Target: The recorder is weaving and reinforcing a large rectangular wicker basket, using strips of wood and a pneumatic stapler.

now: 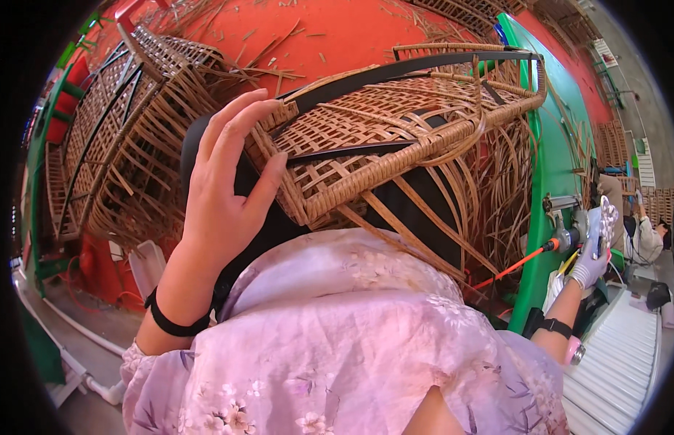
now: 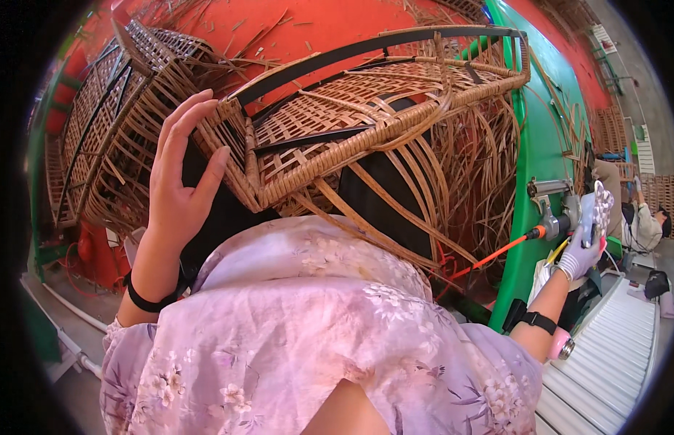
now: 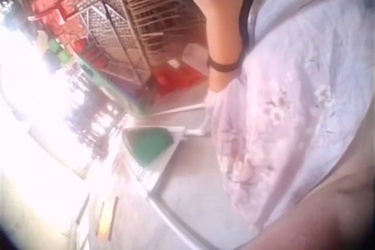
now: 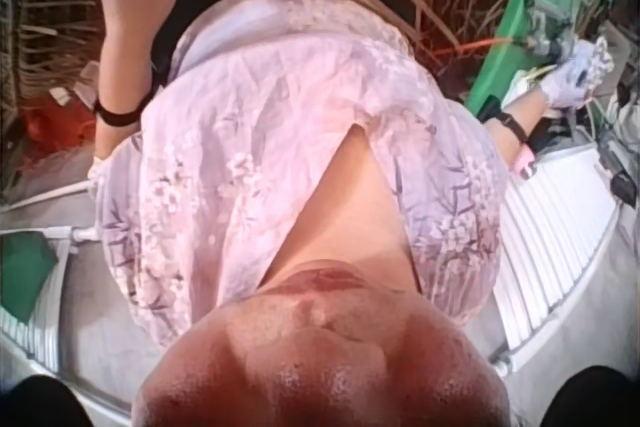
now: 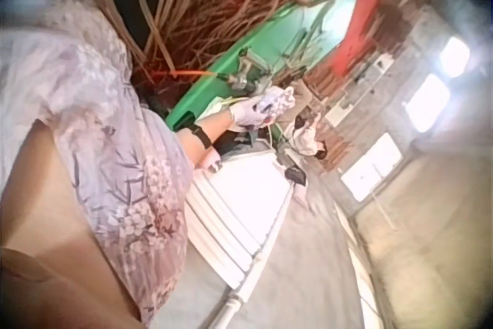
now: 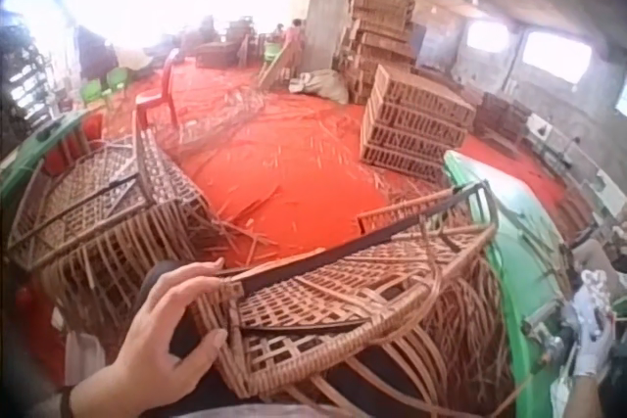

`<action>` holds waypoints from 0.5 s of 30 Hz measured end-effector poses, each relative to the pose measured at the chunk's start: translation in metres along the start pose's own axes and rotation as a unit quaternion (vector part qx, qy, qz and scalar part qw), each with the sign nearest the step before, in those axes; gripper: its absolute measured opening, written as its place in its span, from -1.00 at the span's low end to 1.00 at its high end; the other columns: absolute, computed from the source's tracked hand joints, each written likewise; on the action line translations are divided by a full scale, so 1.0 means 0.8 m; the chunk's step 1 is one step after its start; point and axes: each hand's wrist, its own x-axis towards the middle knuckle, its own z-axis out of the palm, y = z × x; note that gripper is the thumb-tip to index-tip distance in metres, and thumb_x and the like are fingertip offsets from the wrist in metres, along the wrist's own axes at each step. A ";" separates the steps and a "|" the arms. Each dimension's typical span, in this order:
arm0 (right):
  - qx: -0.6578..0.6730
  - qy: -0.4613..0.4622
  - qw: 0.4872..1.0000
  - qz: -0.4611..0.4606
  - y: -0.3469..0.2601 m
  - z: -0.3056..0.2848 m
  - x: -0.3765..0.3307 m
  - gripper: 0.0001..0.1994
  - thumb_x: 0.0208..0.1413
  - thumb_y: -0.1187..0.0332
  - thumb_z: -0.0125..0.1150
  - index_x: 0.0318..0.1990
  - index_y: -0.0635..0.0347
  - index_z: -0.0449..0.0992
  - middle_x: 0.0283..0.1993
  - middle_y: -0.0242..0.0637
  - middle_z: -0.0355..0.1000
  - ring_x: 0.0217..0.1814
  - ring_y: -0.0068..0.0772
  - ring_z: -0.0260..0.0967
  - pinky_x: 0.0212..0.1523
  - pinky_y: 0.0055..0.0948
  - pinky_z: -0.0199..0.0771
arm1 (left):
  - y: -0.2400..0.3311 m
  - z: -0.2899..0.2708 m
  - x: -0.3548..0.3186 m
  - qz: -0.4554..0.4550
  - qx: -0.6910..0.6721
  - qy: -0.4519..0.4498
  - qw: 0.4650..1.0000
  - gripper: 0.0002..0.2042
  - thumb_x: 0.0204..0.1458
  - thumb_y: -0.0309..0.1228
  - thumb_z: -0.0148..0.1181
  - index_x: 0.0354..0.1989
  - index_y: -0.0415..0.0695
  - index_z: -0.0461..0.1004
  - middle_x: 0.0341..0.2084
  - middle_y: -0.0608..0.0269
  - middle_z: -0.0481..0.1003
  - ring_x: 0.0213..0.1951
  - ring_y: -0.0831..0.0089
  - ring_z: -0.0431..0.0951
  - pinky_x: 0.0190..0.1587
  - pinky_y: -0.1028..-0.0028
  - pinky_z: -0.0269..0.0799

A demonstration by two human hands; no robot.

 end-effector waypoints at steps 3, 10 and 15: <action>0.362 -0.051 0.914 -0.176 -0.096 -0.048 -0.028 -0.64 0.12 0.32 0.25 0.05 0.25 0.48 0.07 -0.13 0.43 0.11 -0.30 0.38 0.17 -0.37 0.33 | 0.012 0.007 0.008 0.045 -0.001 -0.012 0.999 -0.55 0.00 -0.53 0.19 0.12 -0.19 0.33 0.10 0.03 0.37 0.13 0.09 0.38 0.18 0.27 0.27; 0.396 -0.231 0.530 -0.713 -0.388 -0.231 -0.248 -0.83 -0.09 0.39 0.28 -0.28 0.10 0.57 -0.37 -0.29 0.48 -0.33 -0.22 0.44 -0.29 -0.30 0.45 | -0.005 0.011 -0.009 -0.020 -0.037 0.027 0.999 -0.56 0.02 -0.50 0.18 0.13 -0.20 0.32 0.05 0.02 0.39 0.13 0.11 0.38 0.19 0.30 0.25; 0.308 -0.226 0.463 -0.800 -0.421 -0.181 -0.328 -0.75 -0.07 0.30 0.17 -0.18 0.00 0.53 -0.33 -0.34 0.38 -0.28 -0.25 0.41 -0.27 -0.29 0.41 | -0.006 0.013 -0.006 -0.009 -0.042 0.026 0.999 -0.58 0.05 -0.49 0.15 0.13 -0.19 0.32 0.05 0.03 0.39 0.12 0.11 0.38 0.18 0.31 0.25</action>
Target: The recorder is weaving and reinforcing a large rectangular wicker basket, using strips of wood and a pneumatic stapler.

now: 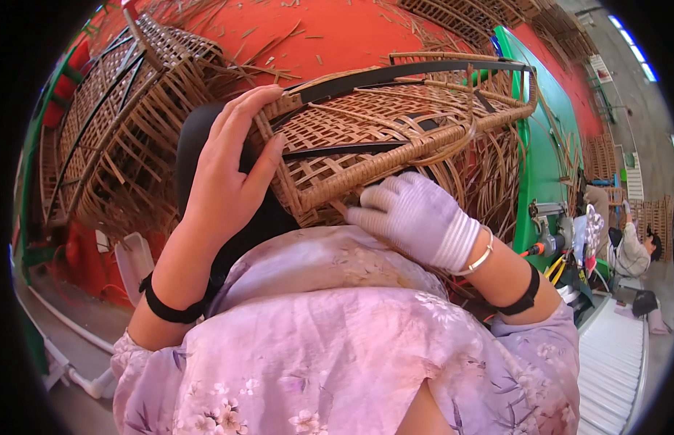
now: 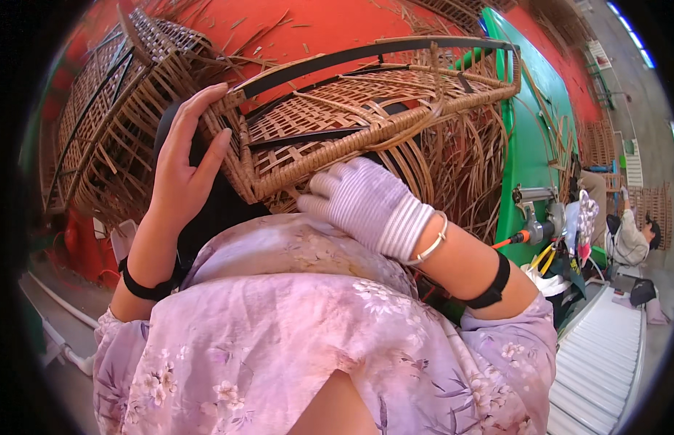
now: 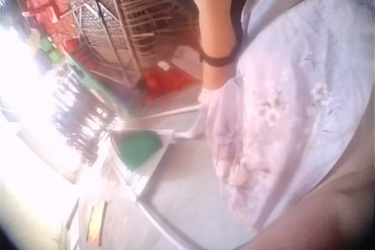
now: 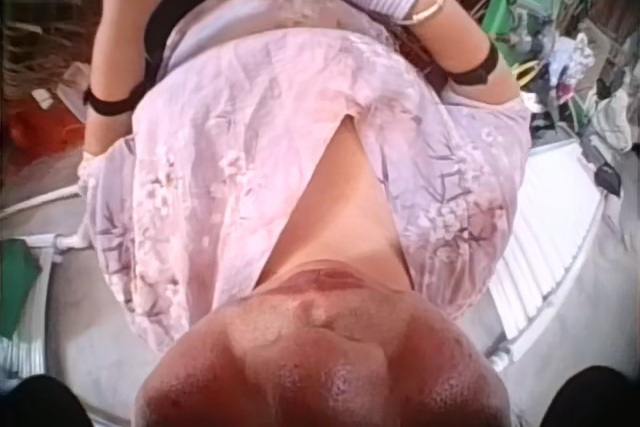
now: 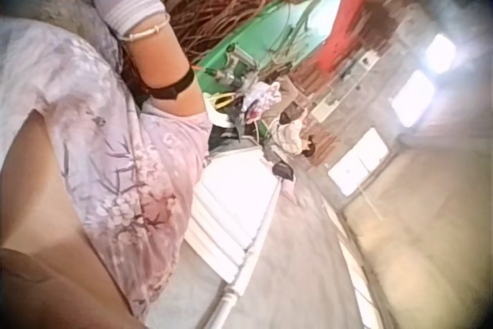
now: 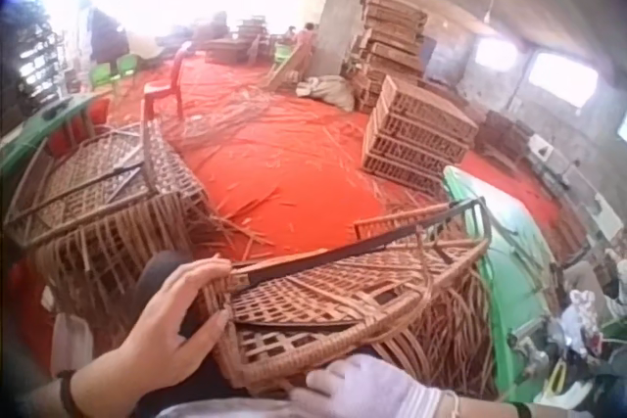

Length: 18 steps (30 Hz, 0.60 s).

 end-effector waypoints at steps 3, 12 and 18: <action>-0.021 -0.045 0.999 0.007 0.022 0.011 0.007 -0.70 -0.04 0.30 0.16 -0.08 -0.03 0.53 -0.44 -0.41 0.32 -0.44 -0.29 0.36 -0.45 -0.31 0.35 | 0.000 0.001 0.000 -0.013 -0.019 -0.005 1.000 -0.59 0.07 -0.50 0.13 0.13 -0.18 0.33 0.05 0.04 0.39 0.13 0.11 0.37 0.18 0.32 0.24; 0.135 0.135 0.981 -0.031 0.011 0.009 0.029 -0.75 -0.15 0.38 0.33 -0.22 0.10 0.59 -0.39 -0.33 0.46 -0.41 -0.30 0.43 -0.41 -0.36 0.41 | -0.013 -0.002 -0.009 -0.065 -0.049 -0.003 0.997 -0.53 0.10 -0.44 0.16 0.20 -0.25 0.27 0.12 0.07 0.36 0.19 0.25 0.34 0.24 0.37 0.16; 0.367 0.152 0.912 0.105 0.007 -0.017 0.097 -0.88 0.01 0.46 0.31 -0.27 0.24 0.60 -0.42 -0.31 0.46 -0.42 -0.42 0.43 -0.39 -0.47 0.40 | -0.018 -0.001 -0.011 -0.049 -0.053 0.020 0.997 -0.53 0.06 -0.41 0.22 0.15 -0.23 0.27 0.04 0.00 0.38 0.10 0.10 0.38 0.17 0.32 0.25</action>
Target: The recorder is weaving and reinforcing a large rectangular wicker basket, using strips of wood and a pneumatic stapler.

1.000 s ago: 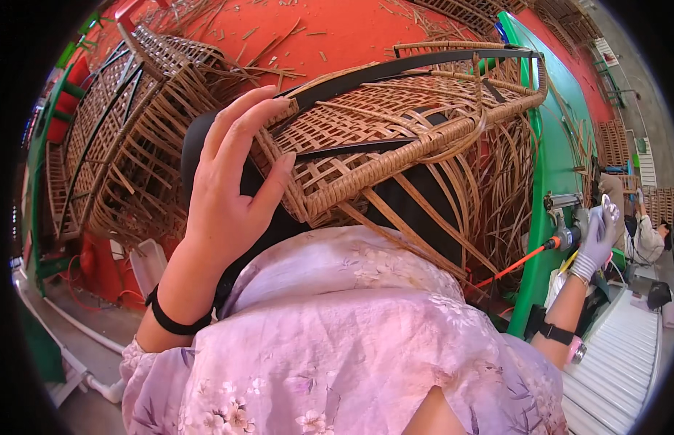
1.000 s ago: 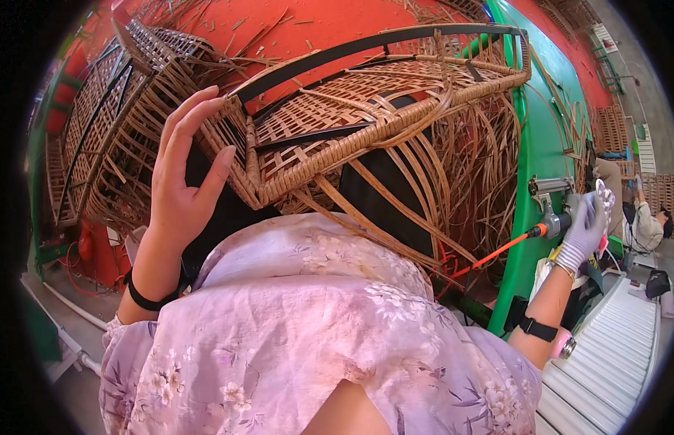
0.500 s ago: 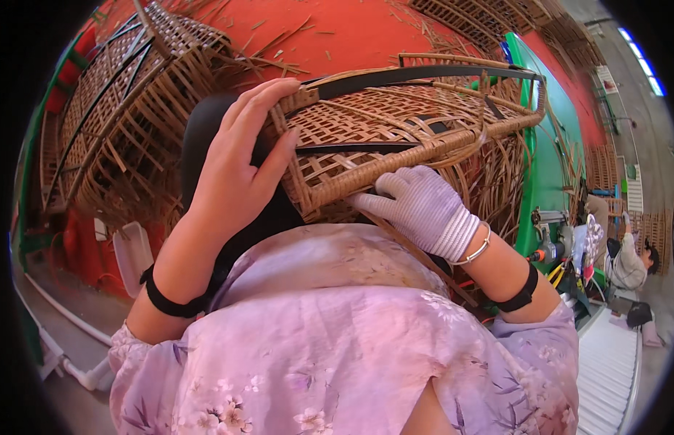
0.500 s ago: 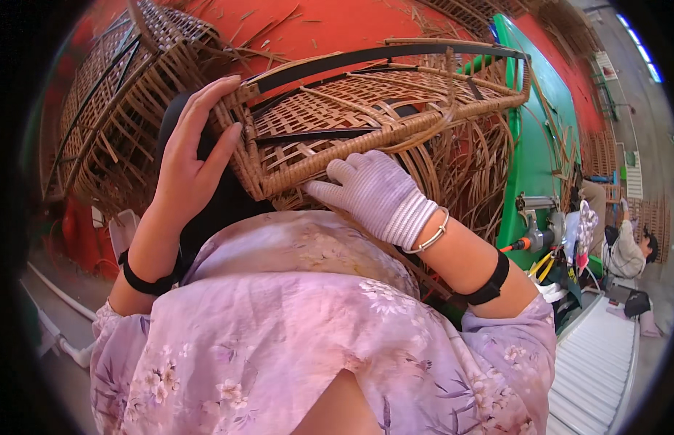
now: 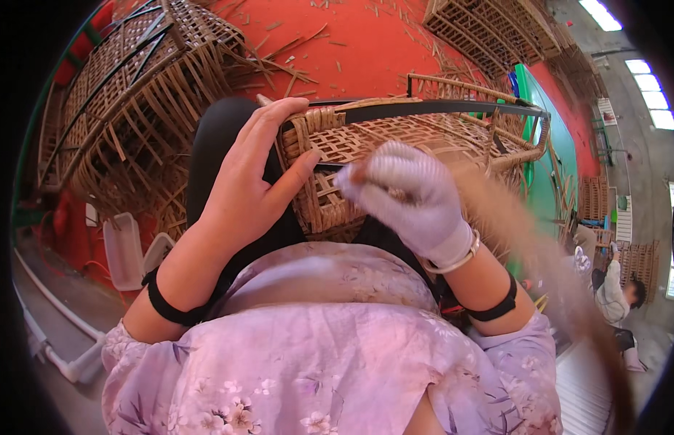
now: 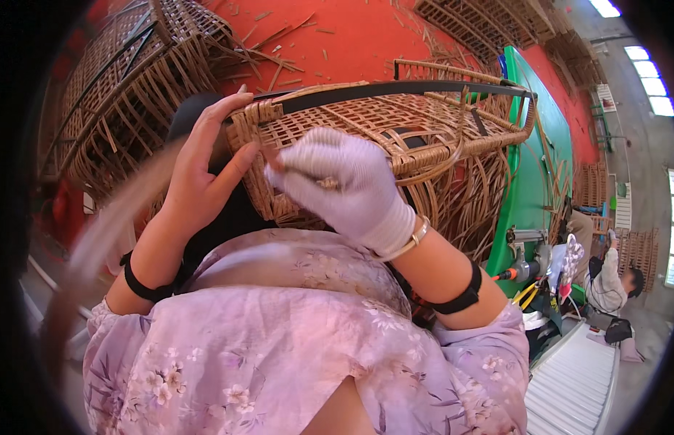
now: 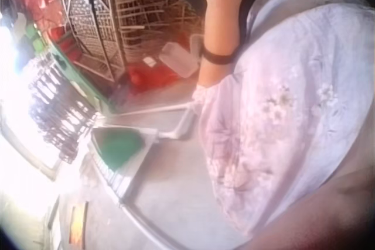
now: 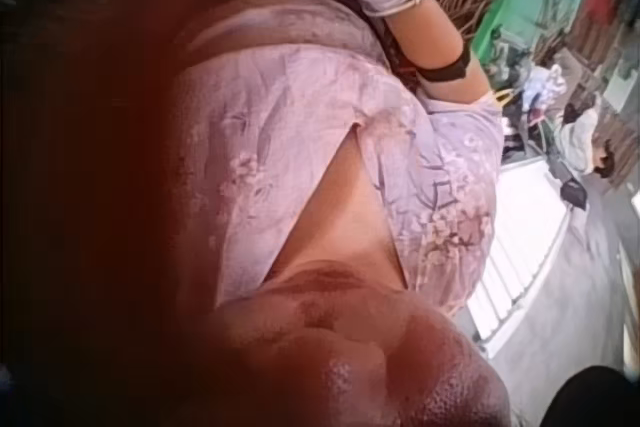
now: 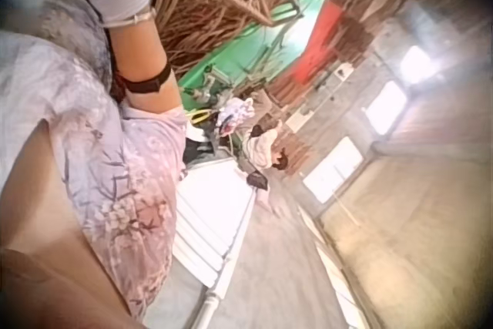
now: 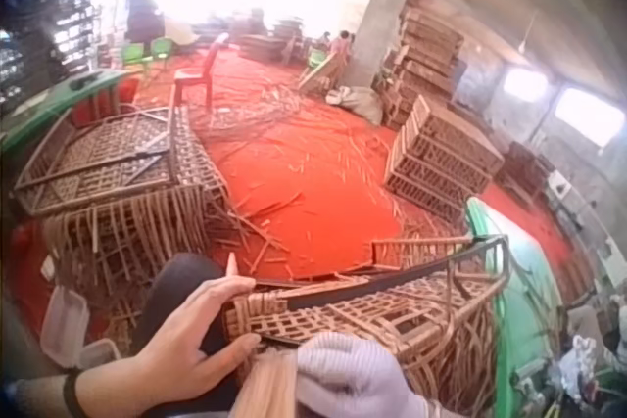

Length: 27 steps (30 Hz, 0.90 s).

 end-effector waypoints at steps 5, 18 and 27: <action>0.267 0.080 0.925 0.259 0.024 0.022 0.017 -0.75 0.16 0.32 0.25 -0.11 0.31 0.59 -0.34 -0.44 0.49 -0.36 -0.70 0.37 -0.34 -0.63 0.41 | 0.003 -0.003 0.001 -0.009 -0.020 -0.007 1.000 -0.52 0.03 -0.45 0.24 0.14 -0.21 0.28 0.03 0.00 0.38 0.10 0.09 0.38 0.15 0.31 0.27; 0.154 0.101 0.962 0.202 0.043 0.028 0.023 -0.73 0.17 0.24 0.22 -0.22 0.32 0.60 -0.44 -0.38 0.48 -0.45 -0.64 0.30 -0.40 -0.54 0.36 | 0.027 -0.021 0.034 0.127 0.183 -0.025 0.974 -0.57 -0.01 -0.46 0.22 0.10 -0.17 0.38 0.11 0.11 0.39 0.21 0.12 0.32 0.28 0.21 0.15; 0.217 0.131 0.949 0.190 0.048 0.033 0.019 -0.71 0.15 0.23 0.25 -0.26 0.37 0.60 -0.42 -0.32 0.50 -0.39 -0.61 0.34 -0.31 -0.51 0.39 | 0.026 -0.019 0.049 0.066 0.166 -0.101 0.979 -0.66 0.00 -0.44 0.21 0.00 -0.13 0.47 -0.01 0.10 0.48 0.17 0.18 0.39 0.29 0.15 0.13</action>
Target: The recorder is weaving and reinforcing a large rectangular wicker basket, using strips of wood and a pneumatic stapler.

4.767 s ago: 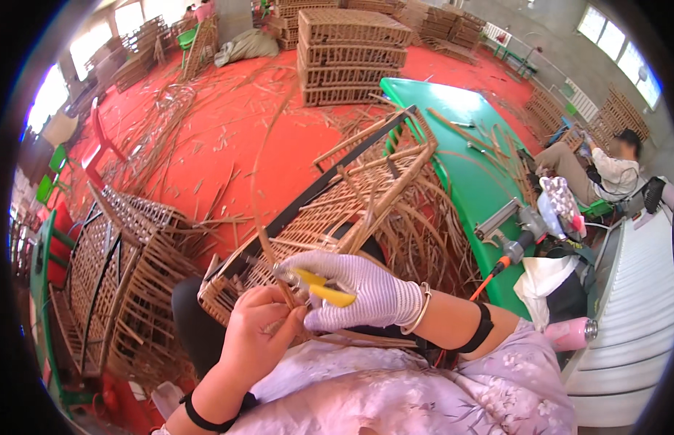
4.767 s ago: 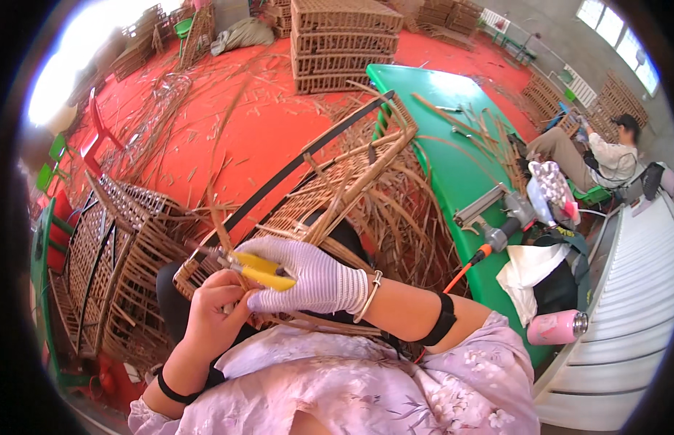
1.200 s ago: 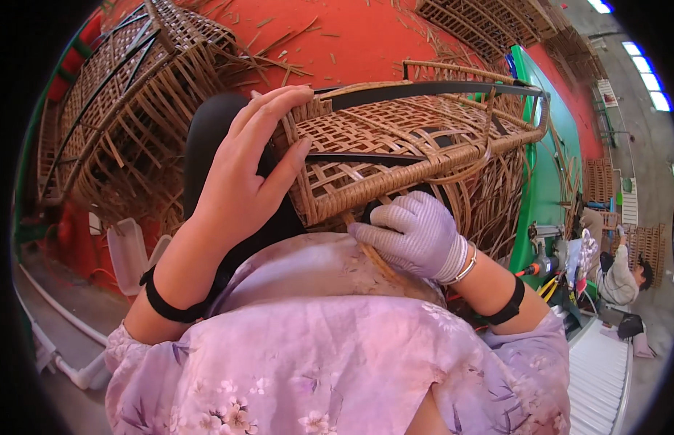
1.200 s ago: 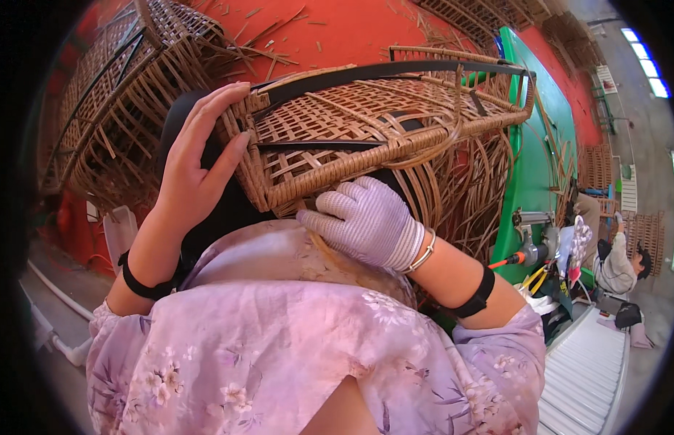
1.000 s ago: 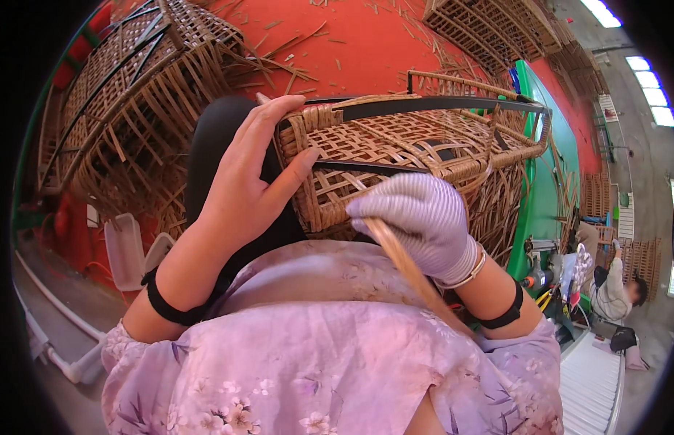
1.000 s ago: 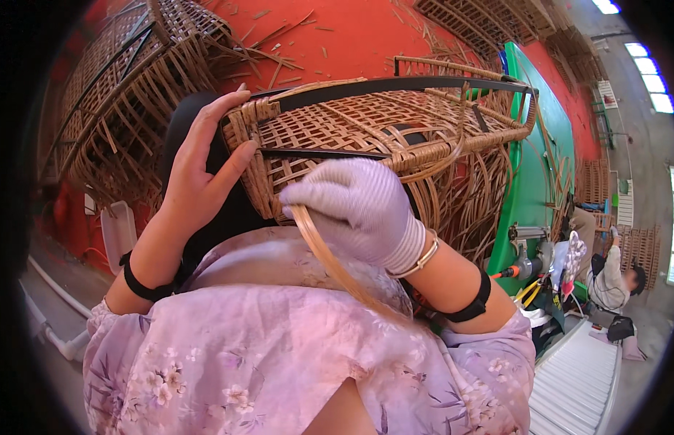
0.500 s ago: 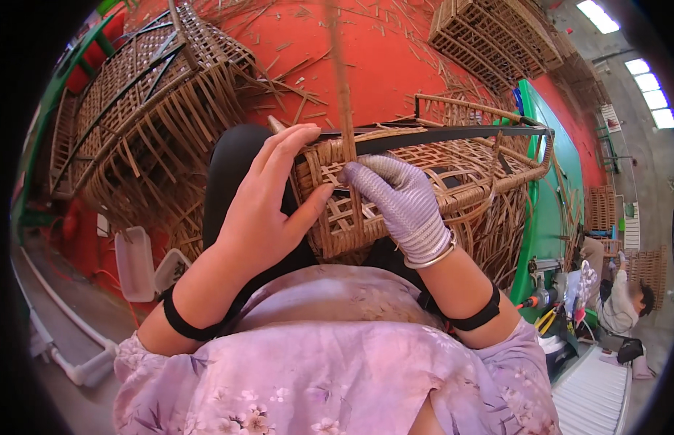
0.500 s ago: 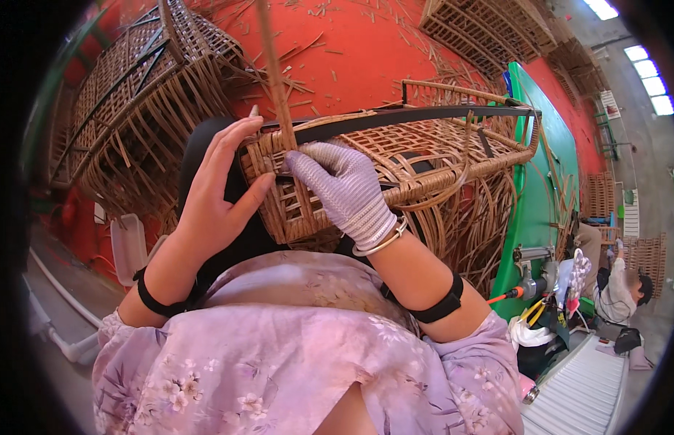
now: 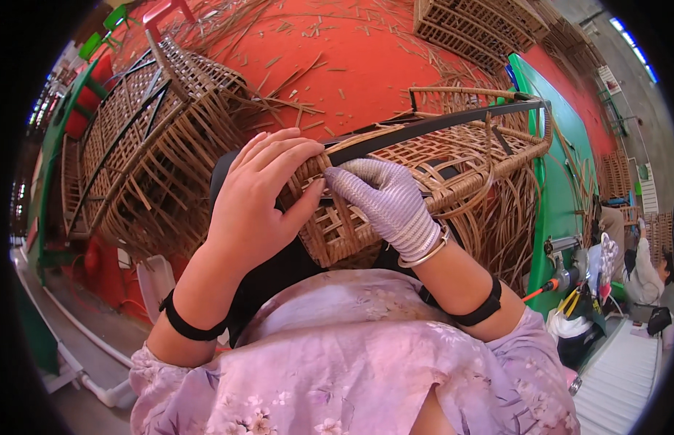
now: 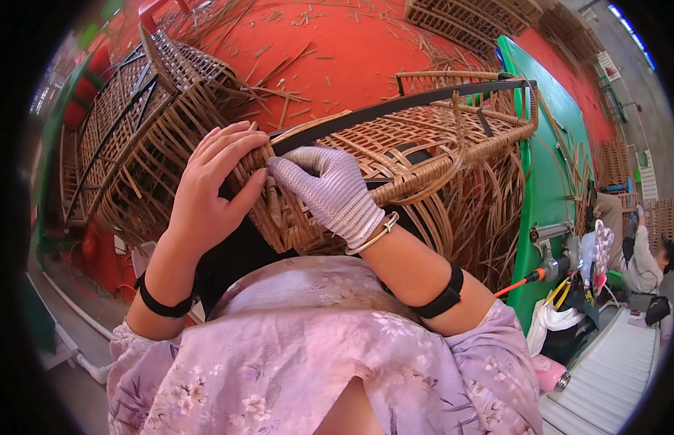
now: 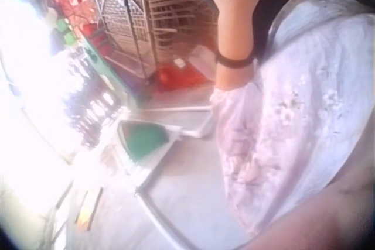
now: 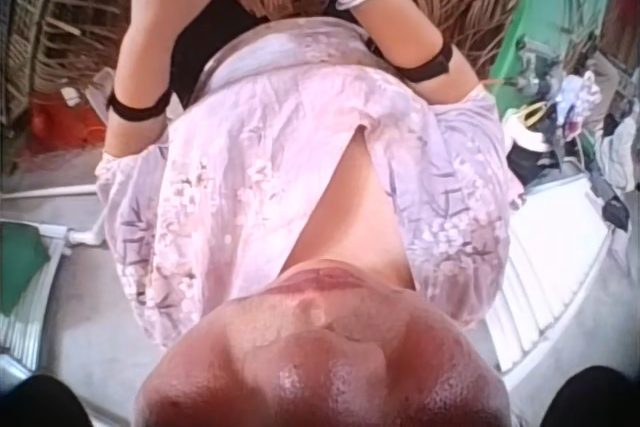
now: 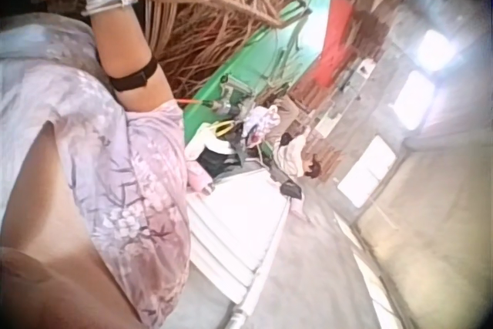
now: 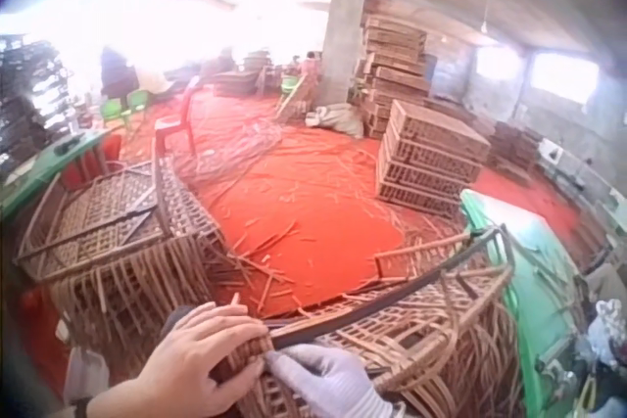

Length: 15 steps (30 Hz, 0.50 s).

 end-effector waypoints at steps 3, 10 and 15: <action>0.005 -0.002 0.999 0.036 0.001 -0.003 0.000 -0.68 0.12 0.20 0.29 -0.20 0.34 0.58 -0.36 -0.33 0.51 -0.34 -0.61 0.36 -0.28 -0.53 0.41 | -0.007 0.004 0.001 -0.005 -0.052 -0.010 0.999 -0.68 0.03 -0.45 0.19 0.00 -0.16 0.47 -0.06 0.07 0.51 0.11 0.13 0.44 0.29 0.16 0.13; 0.104 -0.051 0.992 0.049 0.008 -0.008 0.005 -0.47 0.02 0.14 0.37 0.08 0.25 0.42 -0.09 -0.27 0.47 -0.11 -0.53 0.41 -0.18 -0.54 0.43 | -0.009 -0.017 0.015 -0.059 -0.157 -0.088 0.982 -0.71 0.08 -0.47 0.14 -0.01 -0.22 0.49 -0.17 0.08 0.56 -0.06 0.29 0.55 0.23 0.28 0.23; 0.118 -0.083 0.987 0.071 0.016 -0.015 0.005 -0.50 0.09 0.26 0.28 0.15 0.28 0.36 0.07 -0.27 0.40 0.12 -0.44 0.30 0.17 -0.45 0.26 | -0.017 -0.020 0.021 -0.109 -0.248 -0.130 0.954 -0.71 0.14 -0.46 0.11 0.01 -0.31 0.47 -0.18 0.20 0.56 -0.07 0.54 0.49 0.08 0.47 0.35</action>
